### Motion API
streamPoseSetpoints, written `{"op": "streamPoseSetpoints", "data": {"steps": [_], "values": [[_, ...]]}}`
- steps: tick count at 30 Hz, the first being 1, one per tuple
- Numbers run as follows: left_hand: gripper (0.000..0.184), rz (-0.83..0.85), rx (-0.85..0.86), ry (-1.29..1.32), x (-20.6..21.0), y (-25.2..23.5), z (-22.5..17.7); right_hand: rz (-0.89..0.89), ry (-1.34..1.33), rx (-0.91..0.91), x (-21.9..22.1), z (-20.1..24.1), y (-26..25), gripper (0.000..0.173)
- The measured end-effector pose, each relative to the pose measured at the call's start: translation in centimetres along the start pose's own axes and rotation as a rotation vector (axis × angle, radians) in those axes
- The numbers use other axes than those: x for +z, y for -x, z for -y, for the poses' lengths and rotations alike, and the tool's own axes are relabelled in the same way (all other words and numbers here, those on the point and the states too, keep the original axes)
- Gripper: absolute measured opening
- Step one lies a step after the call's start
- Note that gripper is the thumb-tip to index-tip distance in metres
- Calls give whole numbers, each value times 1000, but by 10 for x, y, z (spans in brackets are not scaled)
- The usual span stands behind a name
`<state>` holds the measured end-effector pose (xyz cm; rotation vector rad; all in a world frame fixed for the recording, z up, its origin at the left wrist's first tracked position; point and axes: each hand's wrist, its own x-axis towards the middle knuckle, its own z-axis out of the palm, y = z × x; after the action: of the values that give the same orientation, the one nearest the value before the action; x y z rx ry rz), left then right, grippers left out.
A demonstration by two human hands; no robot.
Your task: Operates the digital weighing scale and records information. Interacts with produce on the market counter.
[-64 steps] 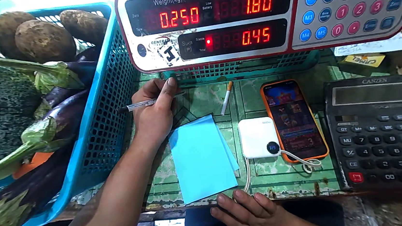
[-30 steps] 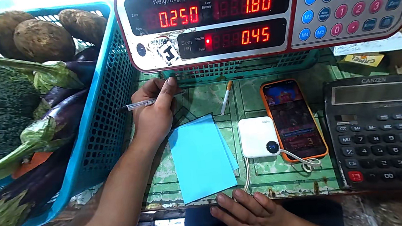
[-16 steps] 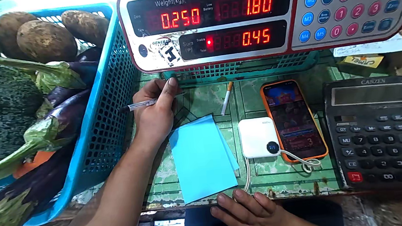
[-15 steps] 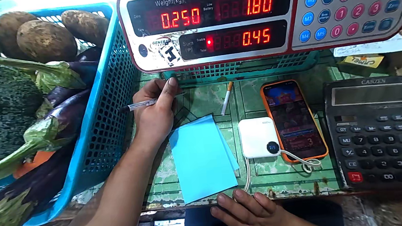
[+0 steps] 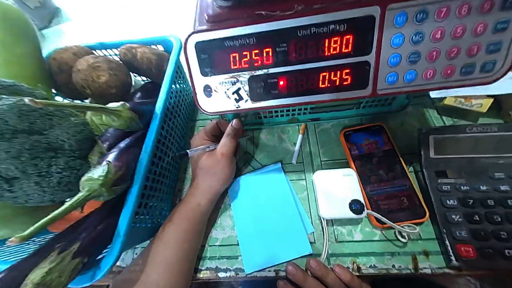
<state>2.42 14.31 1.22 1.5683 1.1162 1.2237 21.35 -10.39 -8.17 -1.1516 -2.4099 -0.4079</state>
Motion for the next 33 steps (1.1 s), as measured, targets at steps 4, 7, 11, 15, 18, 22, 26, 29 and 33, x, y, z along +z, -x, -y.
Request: {"op": "streamPoseSetpoints", "data": {"steps": [4,7,11,15,18,22,26,29,33], "values": [[22,9,-3,-12,-1,1,0,-14,-19,5,2,1,1,51],[22,12,-1,-15,0,1,0,-31,-26,-1,4,1,2,51],[22,16,-3,-16,1,1,-2,4,-40,-11,1,-1,2,52],[23,17,8,-9,1,1,-1,7,-33,-13,1,-1,3,52],[23,18,12,-5,1,0,-1,6,-34,-16,1,-1,2,51],[24,14,18,-1,1,1,-1,2,-23,-13,2,-1,3,52],[24,13,20,5,1,0,0,-3,-11,-14,3,0,3,52],[24,12,21,6,2,0,0,-9,-9,-14,3,-1,3,52],[24,8,10,-25,2,0,-2,-6,-30,-18,2,-1,2,51]]}}
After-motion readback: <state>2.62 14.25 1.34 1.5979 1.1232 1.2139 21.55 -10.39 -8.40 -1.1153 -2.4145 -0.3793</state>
